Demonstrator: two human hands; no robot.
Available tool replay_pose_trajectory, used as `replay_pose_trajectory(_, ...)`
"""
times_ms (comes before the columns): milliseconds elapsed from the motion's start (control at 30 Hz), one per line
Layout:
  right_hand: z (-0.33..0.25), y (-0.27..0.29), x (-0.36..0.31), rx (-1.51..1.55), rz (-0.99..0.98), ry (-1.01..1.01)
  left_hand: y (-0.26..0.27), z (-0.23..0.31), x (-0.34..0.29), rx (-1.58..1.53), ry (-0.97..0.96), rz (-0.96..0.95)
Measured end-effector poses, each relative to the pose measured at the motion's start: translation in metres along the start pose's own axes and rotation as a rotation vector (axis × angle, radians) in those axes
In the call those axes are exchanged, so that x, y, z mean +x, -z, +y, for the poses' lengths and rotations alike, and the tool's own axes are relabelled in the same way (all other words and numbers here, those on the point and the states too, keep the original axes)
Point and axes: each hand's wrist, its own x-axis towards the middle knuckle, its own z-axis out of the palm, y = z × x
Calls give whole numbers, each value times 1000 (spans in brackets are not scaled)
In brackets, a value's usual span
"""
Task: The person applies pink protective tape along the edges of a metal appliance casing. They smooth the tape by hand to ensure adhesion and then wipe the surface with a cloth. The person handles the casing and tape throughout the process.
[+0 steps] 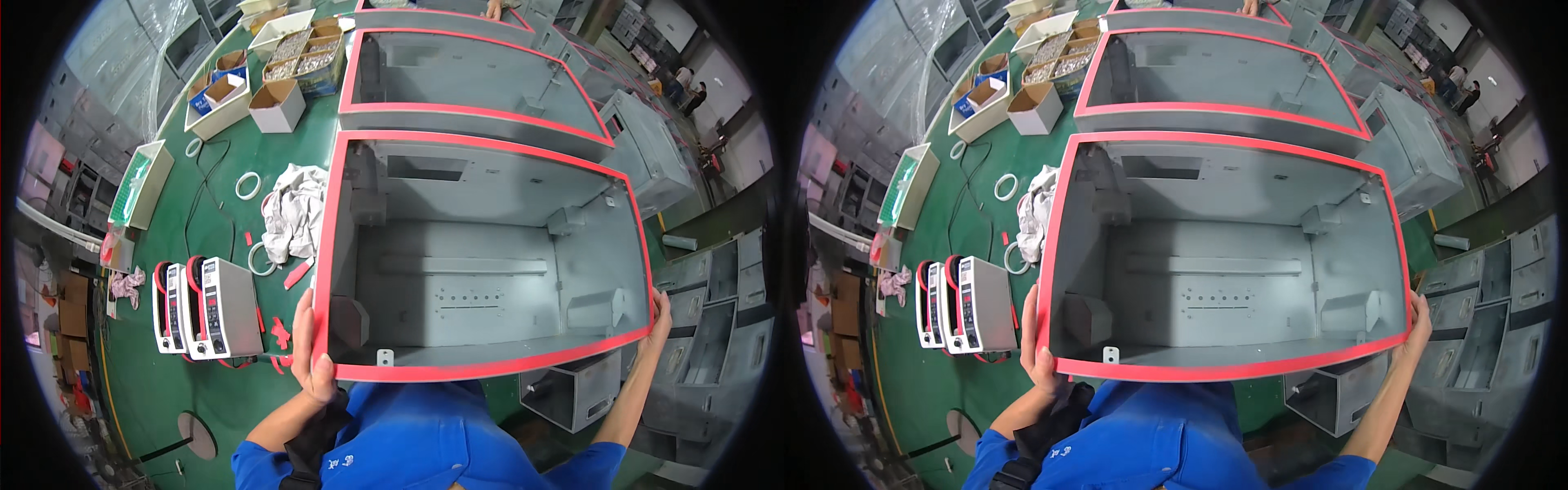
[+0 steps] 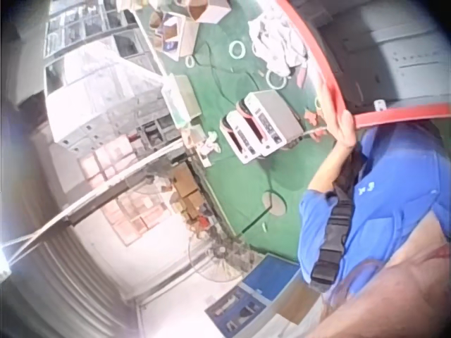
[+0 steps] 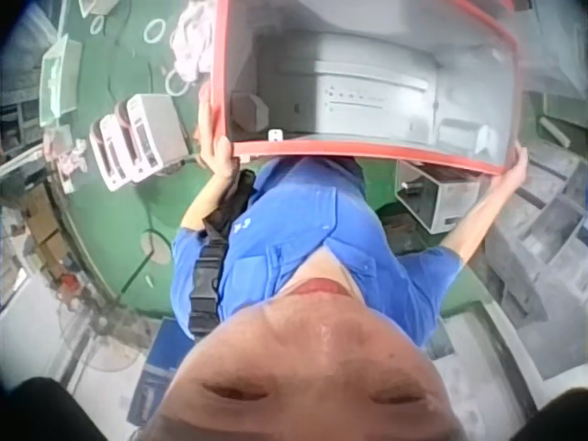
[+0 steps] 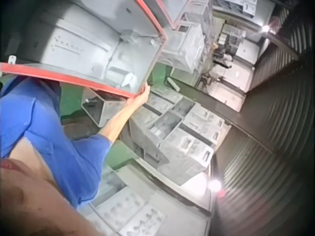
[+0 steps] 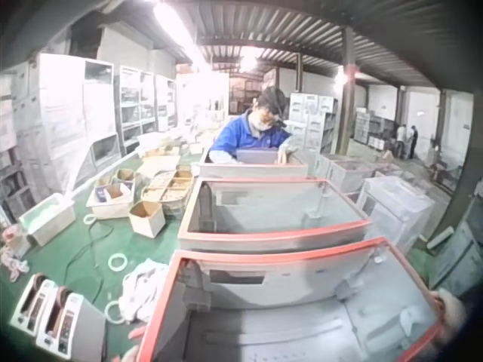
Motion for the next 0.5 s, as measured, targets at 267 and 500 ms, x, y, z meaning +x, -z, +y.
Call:
replay_pose_trajectory(267,6,-8,21,-38,4,52,-19,-4,5,-130,39,159)
replay_pose_trajectory(500,41,-1,6,205,-81,311,-38,9,-8,-215,210,436)
